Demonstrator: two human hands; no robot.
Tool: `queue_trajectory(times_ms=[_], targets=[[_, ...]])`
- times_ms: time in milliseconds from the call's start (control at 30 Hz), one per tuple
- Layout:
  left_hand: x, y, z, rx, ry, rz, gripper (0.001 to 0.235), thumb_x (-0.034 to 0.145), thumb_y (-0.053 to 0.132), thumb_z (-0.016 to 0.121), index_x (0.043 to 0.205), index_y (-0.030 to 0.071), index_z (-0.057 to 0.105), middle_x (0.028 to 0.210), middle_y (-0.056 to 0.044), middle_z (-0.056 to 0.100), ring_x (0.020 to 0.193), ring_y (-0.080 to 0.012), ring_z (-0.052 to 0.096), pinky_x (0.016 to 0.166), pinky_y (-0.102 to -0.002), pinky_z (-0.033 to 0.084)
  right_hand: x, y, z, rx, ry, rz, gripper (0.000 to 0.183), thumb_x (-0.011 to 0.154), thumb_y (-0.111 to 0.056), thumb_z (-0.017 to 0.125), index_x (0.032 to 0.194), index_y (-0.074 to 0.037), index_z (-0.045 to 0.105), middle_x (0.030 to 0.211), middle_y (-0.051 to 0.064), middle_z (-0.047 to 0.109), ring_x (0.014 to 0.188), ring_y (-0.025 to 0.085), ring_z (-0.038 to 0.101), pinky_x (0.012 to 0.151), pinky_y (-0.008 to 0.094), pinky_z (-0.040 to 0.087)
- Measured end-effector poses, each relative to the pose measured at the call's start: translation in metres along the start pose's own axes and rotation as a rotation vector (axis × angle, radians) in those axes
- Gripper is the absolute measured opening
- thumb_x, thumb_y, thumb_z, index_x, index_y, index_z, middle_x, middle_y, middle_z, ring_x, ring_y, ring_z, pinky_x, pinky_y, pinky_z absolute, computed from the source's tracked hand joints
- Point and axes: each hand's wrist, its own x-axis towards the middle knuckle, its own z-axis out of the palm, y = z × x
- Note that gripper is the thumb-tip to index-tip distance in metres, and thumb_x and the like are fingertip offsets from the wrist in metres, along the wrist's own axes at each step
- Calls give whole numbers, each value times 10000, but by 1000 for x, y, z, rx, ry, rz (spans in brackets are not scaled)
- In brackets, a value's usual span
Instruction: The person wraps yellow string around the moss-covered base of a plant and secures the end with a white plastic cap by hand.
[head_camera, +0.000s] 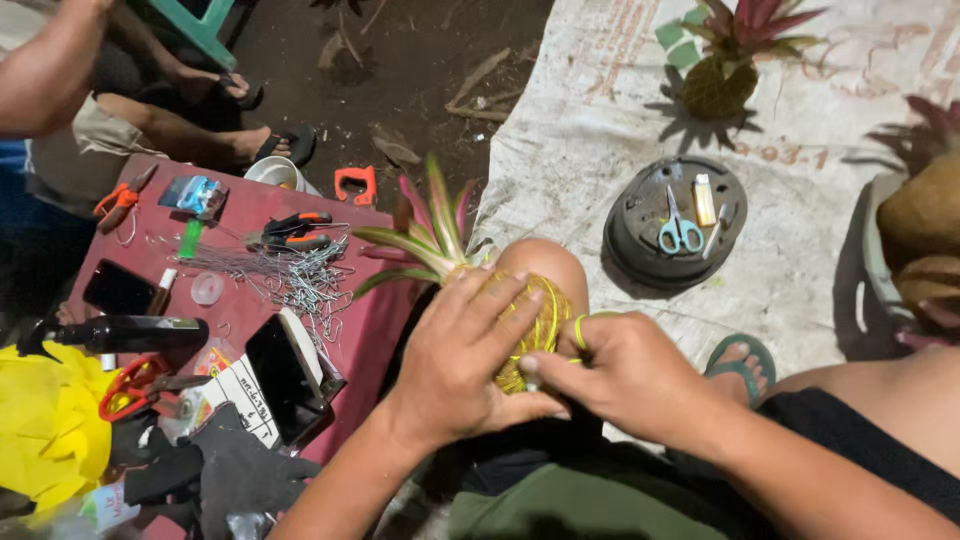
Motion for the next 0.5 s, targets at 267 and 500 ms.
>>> queue_trajectory(times_ms=[267, 500], targets=[[-10, -19, 7, -132, -1, -11, 935, 692, 627, 874, 1329, -6, 612, 1395, -179, 589, 1289, -454, 573, 1140, -542, 474, -32, 9, -20, 25, 1, -65, 313, 864, -281, 705, 664, -49, 639, 443, 45, 565, 377, 106, 489, 402, 353, 405], [-21, -26, 9, -206, -41, -58, 544, 973, 326, 604, 1417, 12, 576, 1466, -186, 580, 1376, -451, 550, 1218, -538, 423, -16, 47, -14, 207, -71, 37, 381, 896, -252, 715, 629, -7, 600, 480, 14, 453, 476, 103, 383, 426, 367, 342]])
